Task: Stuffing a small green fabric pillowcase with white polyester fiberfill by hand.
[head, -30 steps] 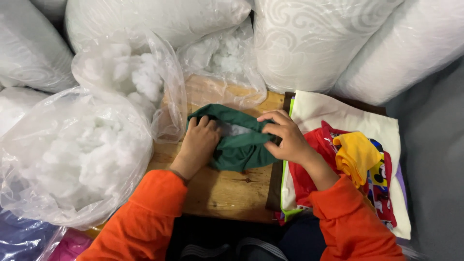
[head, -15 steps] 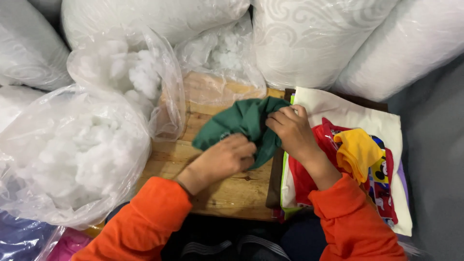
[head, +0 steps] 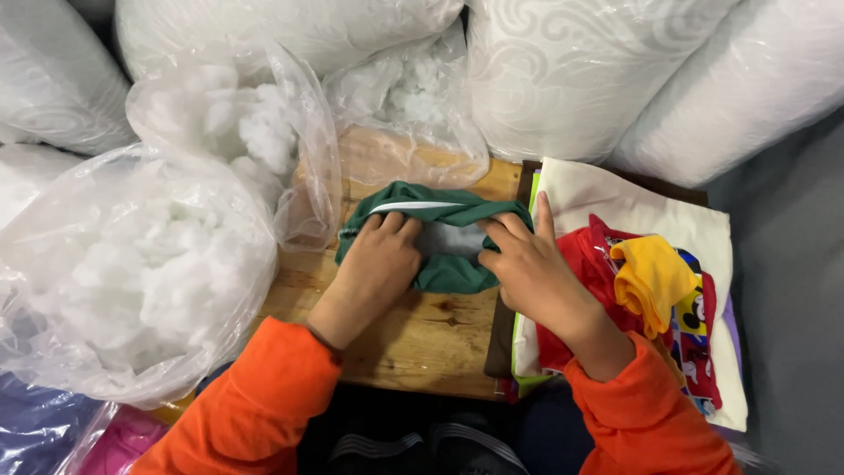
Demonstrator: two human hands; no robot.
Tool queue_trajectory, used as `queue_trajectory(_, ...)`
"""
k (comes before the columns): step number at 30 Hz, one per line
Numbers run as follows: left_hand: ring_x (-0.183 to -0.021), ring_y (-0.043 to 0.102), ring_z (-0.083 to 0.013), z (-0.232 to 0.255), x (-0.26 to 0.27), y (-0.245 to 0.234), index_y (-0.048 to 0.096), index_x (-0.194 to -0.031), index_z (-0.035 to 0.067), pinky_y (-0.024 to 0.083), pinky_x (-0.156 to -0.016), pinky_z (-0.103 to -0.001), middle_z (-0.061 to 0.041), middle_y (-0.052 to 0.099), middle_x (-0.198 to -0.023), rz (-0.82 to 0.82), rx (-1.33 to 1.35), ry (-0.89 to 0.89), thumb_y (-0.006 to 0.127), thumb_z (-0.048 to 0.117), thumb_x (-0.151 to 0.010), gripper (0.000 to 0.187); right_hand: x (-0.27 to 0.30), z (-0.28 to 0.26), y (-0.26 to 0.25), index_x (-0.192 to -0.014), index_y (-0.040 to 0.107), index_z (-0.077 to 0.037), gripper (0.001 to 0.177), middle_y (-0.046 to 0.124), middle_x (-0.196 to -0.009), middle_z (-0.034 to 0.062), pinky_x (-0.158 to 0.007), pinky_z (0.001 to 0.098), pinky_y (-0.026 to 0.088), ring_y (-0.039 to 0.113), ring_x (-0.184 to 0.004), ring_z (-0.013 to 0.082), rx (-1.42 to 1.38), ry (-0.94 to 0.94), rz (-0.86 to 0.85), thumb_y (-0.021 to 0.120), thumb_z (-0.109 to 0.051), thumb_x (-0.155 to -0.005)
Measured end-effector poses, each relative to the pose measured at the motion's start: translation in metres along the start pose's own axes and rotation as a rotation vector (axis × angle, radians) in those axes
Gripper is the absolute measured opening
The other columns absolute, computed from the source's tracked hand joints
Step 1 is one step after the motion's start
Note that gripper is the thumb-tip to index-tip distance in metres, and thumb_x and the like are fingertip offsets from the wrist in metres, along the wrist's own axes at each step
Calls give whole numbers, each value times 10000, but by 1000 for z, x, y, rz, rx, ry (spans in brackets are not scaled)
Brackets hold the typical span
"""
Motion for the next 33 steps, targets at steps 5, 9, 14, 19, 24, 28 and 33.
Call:
queue_trajectory(5,-991,540,-255,-2,1,28,745,-887,174,432,-819,-379,-18,610,-1002,-101,37,130,759,334,-703,244,8,0,23,-1118,736,-116,504,582,-1361,166,-1087,859,61,427,-1365,339,-144,47,-323,649,-200,-629)
queue_trajectory(9,-1034,562,-250,10,0,1,750,-977,156,416,-916,-419,-20,662,-1046,-373,113,148,854,518,-673,484,2,5,44,-1010,707,-141,294,693,-1008,46,-822,404,454,652,-880,241,-227,-118,141,464,-97,-850)
queue_trajectory(14,-983,620,-272,17,9,6,769,-859,119,440,-875,-435,-77,709,-1033,-324,203,40,416,823,-793,791,-21,-10,102,-1119,707,-75,280,694,-1025,124,-718,388,566,696,-850,325,-466,-46,-134,493,-111,-940)
queue_trajectory(19,-988,630,-257,19,14,70,788,-924,134,517,-716,-392,-15,696,-1148,-490,185,-233,505,458,-998,436,-20,-29,67,-1447,513,-7,706,603,-1255,293,-757,471,614,671,-1041,431,-516,64,-444,715,-85,-775)
queue_trajectory(24,-1250,411,-353,33,4,25,788,-1002,160,364,-878,-430,-74,618,-1246,-251,-227,-182,570,232,-907,249,-17,-29,61,-1261,682,-65,431,648,-1137,224,-666,470,607,685,-943,364,-167,40,-230,728,-237,-868)
queue_trajectory(28,-1181,404,-307,20,9,31,760,-968,178,334,-867,-431,-33,604,-1178,-349,-237,-259,557,168,-912,212,-15,-29,81,-804,754,-35,392,707,-781,211,-630,454,547,686,-716,353,-207,-135,-173,531,-297,-992)
queue_trajectory(33,-1034,436,-322,9,2,20,589,-1001,131,312,-797,-459,-72,534,-994,-152,-87,-206,607,140,-897,106,-19,-29,47,-826,661,-58,174,594,-689,113,-555,341,482,570,-661,252,-212,-338,159,618,-140,-973)
Point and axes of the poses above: each hand's wrist, its own x-axis away from the middle knuckle, its own y-axis out of the palm, z = x × y, the point moved 4 cm from there along -x, towards the middle knuckle
